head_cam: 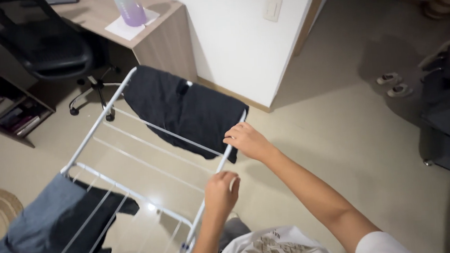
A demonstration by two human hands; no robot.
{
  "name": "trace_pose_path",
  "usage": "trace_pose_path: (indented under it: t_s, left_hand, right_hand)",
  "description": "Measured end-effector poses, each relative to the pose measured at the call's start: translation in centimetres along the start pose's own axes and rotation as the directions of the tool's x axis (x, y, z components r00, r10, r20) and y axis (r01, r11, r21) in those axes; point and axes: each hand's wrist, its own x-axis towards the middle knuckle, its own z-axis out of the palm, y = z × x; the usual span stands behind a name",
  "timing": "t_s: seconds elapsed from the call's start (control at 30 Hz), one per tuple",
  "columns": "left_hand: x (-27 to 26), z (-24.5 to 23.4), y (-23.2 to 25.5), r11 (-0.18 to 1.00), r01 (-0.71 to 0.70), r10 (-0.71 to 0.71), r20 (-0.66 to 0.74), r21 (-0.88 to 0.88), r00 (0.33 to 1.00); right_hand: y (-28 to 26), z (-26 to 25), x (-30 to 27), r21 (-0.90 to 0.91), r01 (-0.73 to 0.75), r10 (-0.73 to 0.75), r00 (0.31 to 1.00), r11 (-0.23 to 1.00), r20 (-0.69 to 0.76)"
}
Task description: The person folds a pair of black pants on a white table, then retrieves another pair of black pants from a drying rack and folds it as well. The folded pants are placed on the table among other folded garments.
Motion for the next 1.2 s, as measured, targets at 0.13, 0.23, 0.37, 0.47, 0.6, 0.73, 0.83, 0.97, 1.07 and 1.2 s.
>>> trace_pose_path:
  t_s: [0.13,0.23,0.37,0.47,0.6,0.73,0.83,0.97,1.07,1.2]
  left_hand:
    - [3.6,3.3,-4.7,0.999,0.020,-0.022,0.045,0.041,0.999]
    - [4.8,7.7,-8.7,0.976,-0.188,0.193,-0.031,0.108,0.981]
    - [6.0,7.6,-8.6,0.980,-0.097,0.067,0.175,0.171,0.982]
    - [6.7,8.9,-9.3,0.980,-0.054,0.008,0.231,0.191,0.973]
    - [7.4,9.4,-9.3,0.974,-0.001,-0.076,0.332,0.225,0.940]
    - [8.4,9.4,-8.9,0.979,0.044,-0.108,0.324,0.199,0.940]
    - [8.8,9.1,-8.1,0.991,0.033,-0.070,0.302,0.128,0.951]
    - [8.4,8.7,-7.5,0.988,0.069,-0.103,0.267,0.136,0.958]
    - [7.9,8.9,-7.4,0.984,0.068,-0.108,0.247,0.164,0.963]
    - [7.6,7.5,-6.1,0.976,0.066,-0.121,0.270,0.207,0.955]
  right_hand:
    - [2.0,2.1,3.7,-0.043,0.060,-0.060,0.998,0.997,0.001]
    - [3.2,1.5,5.3,-0.044,0.207,-0.210,0.975,0.977,-0.074]
    - [3.7,1.7,6.6,0.073,0.225,-0.234,0.960,0.972,0.156]
    - [4.2,2.0,7.5,0.077,0.177,-0.193,0.909,0.981,0.369]
    - [5.5,4.1,7.7,-0.024,0.260,-0.234,0.902,0.965,0.363]
    - [6.9,4.9,7.3,-0.010,0.348,-0.339,0.919,0.937,0.202]
    - [7.8,6.1,7.2,0.033,0.421,-0.420,0.907,0.907,-0.016]
    - [8.4,6.0,7.9,0.147,0.404,-0.392,0.914,0.903,-0.105]
    - [8.8,3.1,9.3,0.411,0.251,-0.154,0.955,0.876,-0.255]
    - [9.2,0.1,12.0,0.723,-0.080,0.365,0.898,0.686,-0.247]
